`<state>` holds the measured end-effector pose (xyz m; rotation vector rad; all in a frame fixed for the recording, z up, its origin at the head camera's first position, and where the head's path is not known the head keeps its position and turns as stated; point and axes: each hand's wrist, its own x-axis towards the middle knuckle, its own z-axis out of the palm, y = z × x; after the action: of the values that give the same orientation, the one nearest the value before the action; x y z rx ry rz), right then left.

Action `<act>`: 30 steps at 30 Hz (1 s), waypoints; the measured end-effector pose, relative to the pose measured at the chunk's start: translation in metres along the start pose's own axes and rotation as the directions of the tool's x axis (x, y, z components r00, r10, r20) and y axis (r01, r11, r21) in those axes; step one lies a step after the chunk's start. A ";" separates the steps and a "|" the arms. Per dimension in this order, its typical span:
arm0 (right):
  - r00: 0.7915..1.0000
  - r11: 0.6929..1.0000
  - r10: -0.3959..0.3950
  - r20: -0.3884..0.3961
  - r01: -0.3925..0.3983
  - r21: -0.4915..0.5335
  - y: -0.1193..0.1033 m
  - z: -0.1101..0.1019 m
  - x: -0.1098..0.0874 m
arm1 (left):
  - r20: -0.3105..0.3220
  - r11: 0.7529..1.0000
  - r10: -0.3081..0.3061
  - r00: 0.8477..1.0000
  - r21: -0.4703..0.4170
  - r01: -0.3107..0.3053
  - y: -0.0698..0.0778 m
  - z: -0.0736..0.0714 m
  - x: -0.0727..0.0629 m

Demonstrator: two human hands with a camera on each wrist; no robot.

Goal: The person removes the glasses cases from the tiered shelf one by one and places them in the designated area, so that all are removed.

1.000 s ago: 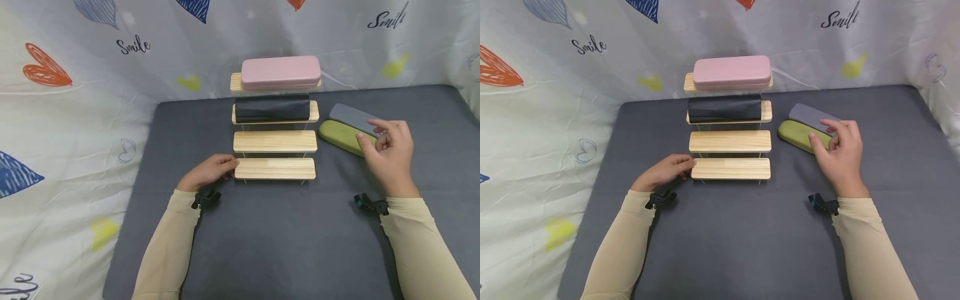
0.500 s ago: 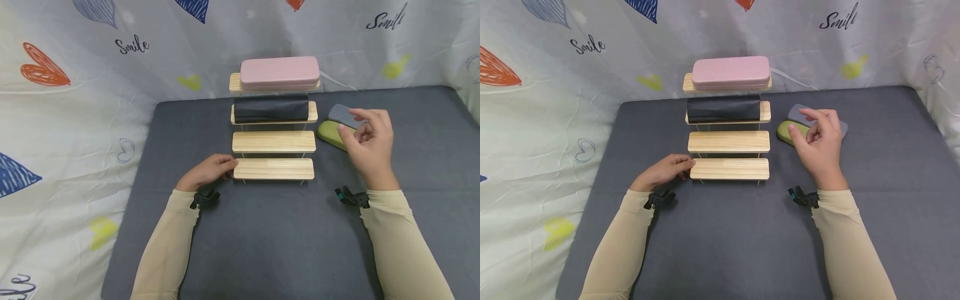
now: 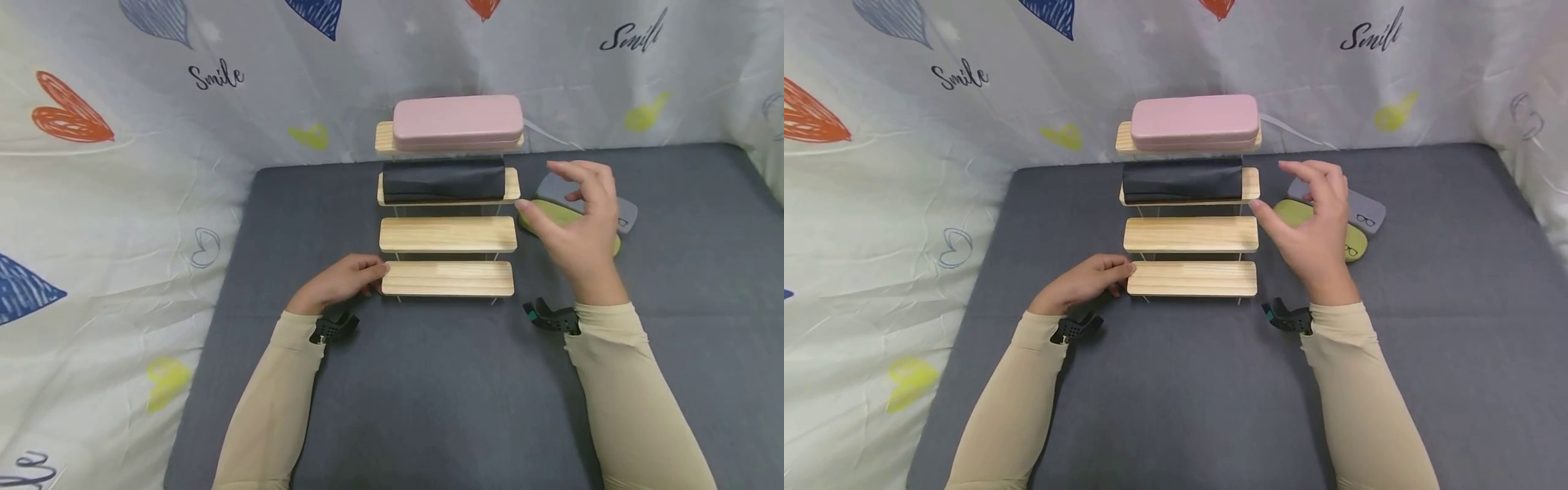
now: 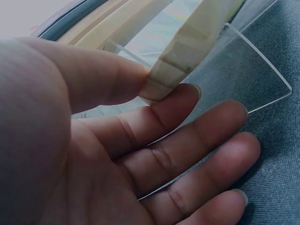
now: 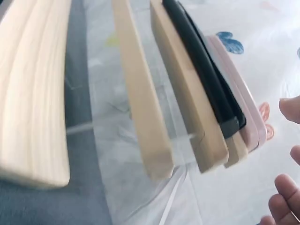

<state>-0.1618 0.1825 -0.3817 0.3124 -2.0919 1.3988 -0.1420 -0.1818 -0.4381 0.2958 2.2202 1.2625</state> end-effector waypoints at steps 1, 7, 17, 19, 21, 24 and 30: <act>1.000 1.000 -0.007 0.008 0.007 0.004 -0.001 0.002 0.001 | -0.002 1.000 -0.003 1.000 -0.002 0.003 0.000 0.000 0.000; 0.998 1.000 0.007 0.059 -0.007 0.011 -0.010 0.007 0.005 | 0.007 1.000 -0.001 1.000 -0.002 0.001 0.000 -0.001 0.000; 0.989 0.999 0.046 0.142 -0.049 0.015 -0.016 0.011 0.011 | 0.017 1.000 0.003 1.000 -0.014 -0.003 -0.003 0.001 0.003; 0.988 0.999 0.048 0.149 -0.049 0.003 -0.017 0.011 0.010 | 0.021 1.000 0.006 1.000 -0.015 -0.005 -0.003 0.002 0.004; 0.987 0.999 0.048 0.153 -0.048 -0.006 -0.018 0.011 0.010 | 0.023 1.000 0.010 1.000 -0.014 -0.009 -0.003 0.004 0.005; 0.986 0.999 0.047 0.161 -0.045 -0.015 -0.020 0.013 0.011 | 0.026 1.000 0.010 1.000 -0.018 -0.010 -0.001 0.004 0.005; 0.978 0.999 0.041 0.204 -0.038 -0.017 -0.017 0.023 0.013 | 0.014 1.000 -0.003 1.000 -0.011 0.003 -0.001 0.001 0.001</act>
<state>-0.1719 0.1567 -0.3673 0.4272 -2.2833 1.4277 -0.1426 -0.1812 -0.4397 0.2961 2.2003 1.2671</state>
